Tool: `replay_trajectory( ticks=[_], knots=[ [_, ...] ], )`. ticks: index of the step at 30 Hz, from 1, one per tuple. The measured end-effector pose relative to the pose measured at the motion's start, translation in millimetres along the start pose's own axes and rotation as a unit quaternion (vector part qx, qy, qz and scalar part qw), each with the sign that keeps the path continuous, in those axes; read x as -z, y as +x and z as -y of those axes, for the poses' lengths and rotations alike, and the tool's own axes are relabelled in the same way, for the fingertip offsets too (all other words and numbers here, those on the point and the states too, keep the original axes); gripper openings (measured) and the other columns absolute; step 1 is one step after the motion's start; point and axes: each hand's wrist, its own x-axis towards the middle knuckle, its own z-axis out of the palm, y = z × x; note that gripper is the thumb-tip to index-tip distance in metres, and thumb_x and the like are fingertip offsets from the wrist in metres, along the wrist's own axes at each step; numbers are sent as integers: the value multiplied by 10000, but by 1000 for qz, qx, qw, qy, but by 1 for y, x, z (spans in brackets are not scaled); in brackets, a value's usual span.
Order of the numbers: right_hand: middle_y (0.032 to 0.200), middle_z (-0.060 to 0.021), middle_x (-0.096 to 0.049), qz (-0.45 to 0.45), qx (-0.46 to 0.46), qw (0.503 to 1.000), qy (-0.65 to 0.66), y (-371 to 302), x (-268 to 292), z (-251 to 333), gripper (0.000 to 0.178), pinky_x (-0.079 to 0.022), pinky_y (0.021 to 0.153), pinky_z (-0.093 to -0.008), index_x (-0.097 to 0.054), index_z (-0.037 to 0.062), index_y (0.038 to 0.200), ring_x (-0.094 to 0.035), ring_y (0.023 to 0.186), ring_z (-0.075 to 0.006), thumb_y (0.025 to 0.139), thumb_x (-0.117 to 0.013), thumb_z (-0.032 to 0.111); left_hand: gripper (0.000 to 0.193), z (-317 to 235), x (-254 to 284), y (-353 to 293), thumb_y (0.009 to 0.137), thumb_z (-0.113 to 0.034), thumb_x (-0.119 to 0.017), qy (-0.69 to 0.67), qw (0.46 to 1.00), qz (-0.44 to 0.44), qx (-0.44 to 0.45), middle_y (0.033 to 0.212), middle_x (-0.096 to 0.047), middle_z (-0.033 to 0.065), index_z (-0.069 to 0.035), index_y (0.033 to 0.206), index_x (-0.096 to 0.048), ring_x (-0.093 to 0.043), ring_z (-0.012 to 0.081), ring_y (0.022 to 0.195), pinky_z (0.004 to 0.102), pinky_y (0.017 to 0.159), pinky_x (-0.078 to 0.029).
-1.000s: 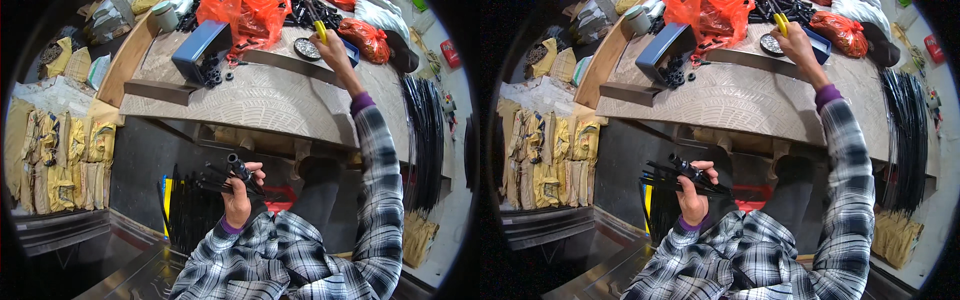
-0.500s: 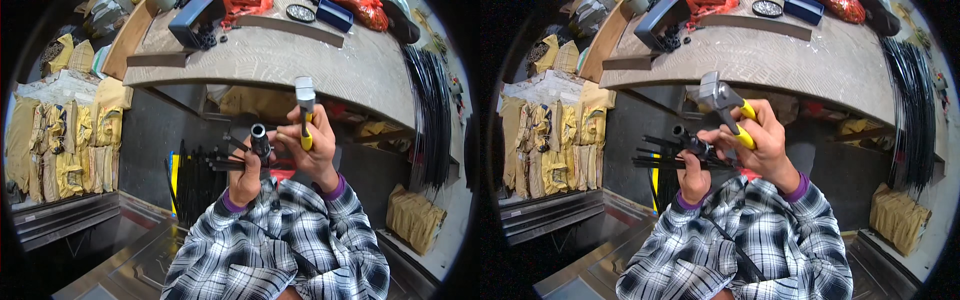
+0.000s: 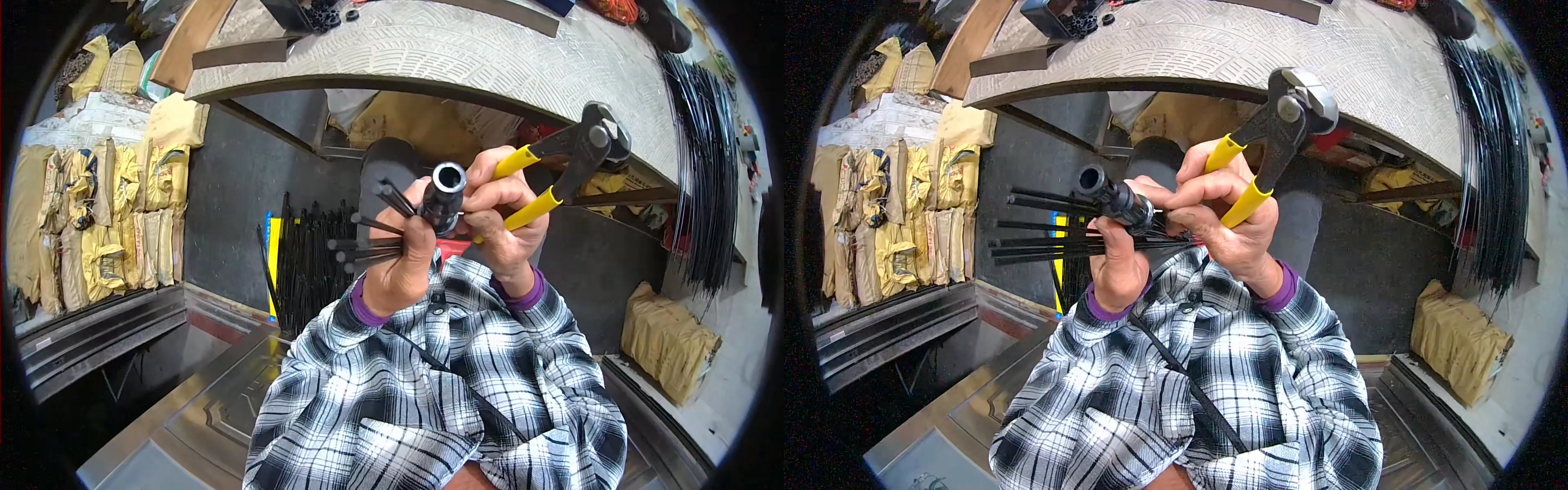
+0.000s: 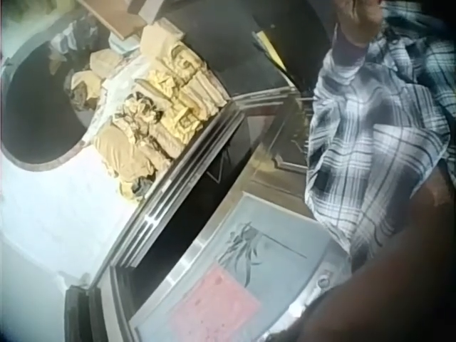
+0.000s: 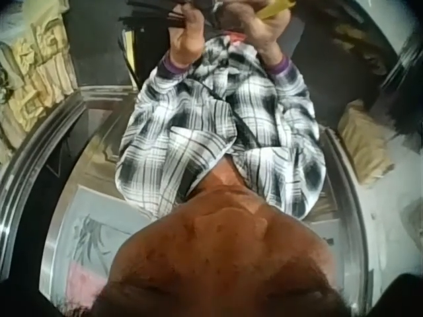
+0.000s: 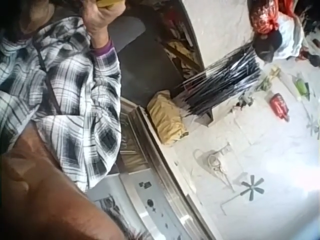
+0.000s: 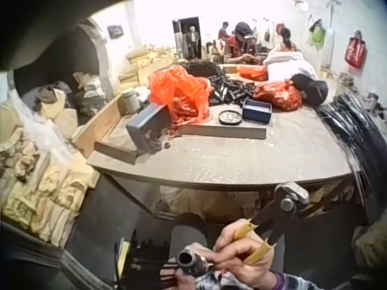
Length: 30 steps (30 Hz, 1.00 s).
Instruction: Assembling wiring harnesses by threading wires into connectors, crimping, and using a hammer to seat components.
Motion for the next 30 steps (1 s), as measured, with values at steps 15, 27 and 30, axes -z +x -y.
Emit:
replay_trajectory(
  ticks=[15,27,30],
  knots=[
    [906,-99,-493,42,-4,997,-64,12,-6,7,118,-420,632,-228,-608,7,783,-501,731,-117,776,-667,109,606,8,6,-5,900,-528,-329,0,999,-41,-10,800,-492,72,40,909,-540,-458,144,708,276,619,-353],
    [856,-77,-512,23,-39,998,-31,11,-9,8,58,-431,624,-239,-631,16,751,-506,735,-121,732,-679,42,544,24,16,-16,901,-465,-406,-27,999,-9,-25,965,-520,61,41,1084,-489,-477,110,830,258,717,-396],
    [845,-75,-511,22,-35,998,-52,12,-10,9,54,-429,621,-244,-633,20,751,-502,738,-122,715,-670,7,543,20,15,-14,901,-468,-403,-37,999,-18,-9,964,-521,61,38,1078,-488,-479,109,810,256,699,-397]
  ],
)
